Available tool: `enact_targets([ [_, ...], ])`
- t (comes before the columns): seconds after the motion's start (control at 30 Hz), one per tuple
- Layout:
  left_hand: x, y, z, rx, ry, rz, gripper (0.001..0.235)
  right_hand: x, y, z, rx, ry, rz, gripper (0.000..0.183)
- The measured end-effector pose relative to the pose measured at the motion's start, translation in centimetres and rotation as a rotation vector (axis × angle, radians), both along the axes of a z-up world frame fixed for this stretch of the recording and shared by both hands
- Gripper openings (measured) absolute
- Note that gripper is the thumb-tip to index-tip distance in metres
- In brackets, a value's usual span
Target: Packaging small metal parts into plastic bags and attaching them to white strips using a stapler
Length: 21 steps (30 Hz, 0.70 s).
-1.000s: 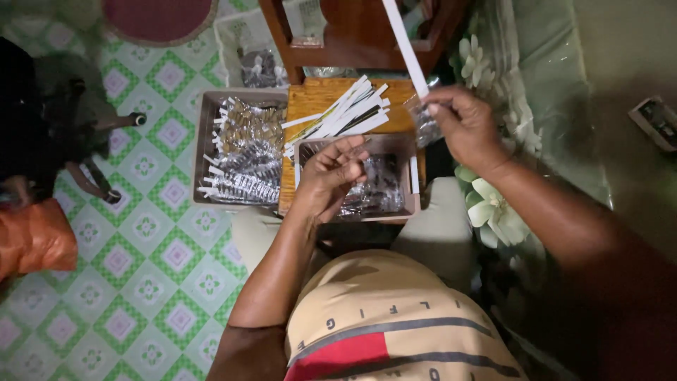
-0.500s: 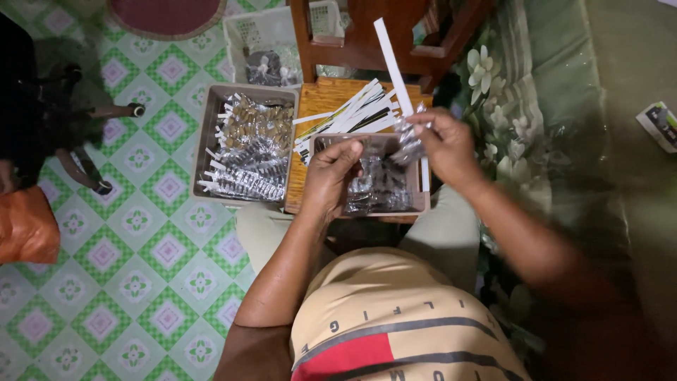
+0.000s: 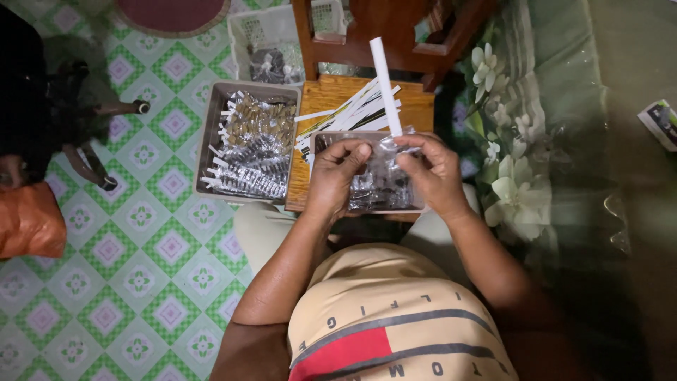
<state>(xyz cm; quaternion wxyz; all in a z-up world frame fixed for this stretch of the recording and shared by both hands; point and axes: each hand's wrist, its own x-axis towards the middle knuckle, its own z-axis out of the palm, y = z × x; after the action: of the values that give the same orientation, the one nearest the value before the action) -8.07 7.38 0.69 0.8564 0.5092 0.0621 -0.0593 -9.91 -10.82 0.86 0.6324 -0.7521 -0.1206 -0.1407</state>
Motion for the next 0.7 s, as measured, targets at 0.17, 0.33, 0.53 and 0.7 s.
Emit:
enact_targets([
  [0.17, -0.1, -0.6, 0.0, 0.028, -0.062, -0.053, 0.016, -0.1, 0.4, -0.2, -0.003, -0.035, -0.077, 0.013],
  [0.33, -0.4, -1.1, 0.4, 0.031, -0.113, -0.086, 0.013, -0.7, 0.2, 0.3, 0.034, -0.051, -0.112, 0.009],
  [0.53, -0.6, -1.3, 0.9, 0.025, -0.128, -0.114, 0.01, -1.5, 0.1, 1.4, 0.047, -0.051, -0.142, 0.008],
  [0.7, -0.6, -1.1, 1.0, 0.03, -0.152, -0.133, 0.012, -1.8, 0.1, 2.0, 0.056, -0.064, -0.141, 0.01],
])
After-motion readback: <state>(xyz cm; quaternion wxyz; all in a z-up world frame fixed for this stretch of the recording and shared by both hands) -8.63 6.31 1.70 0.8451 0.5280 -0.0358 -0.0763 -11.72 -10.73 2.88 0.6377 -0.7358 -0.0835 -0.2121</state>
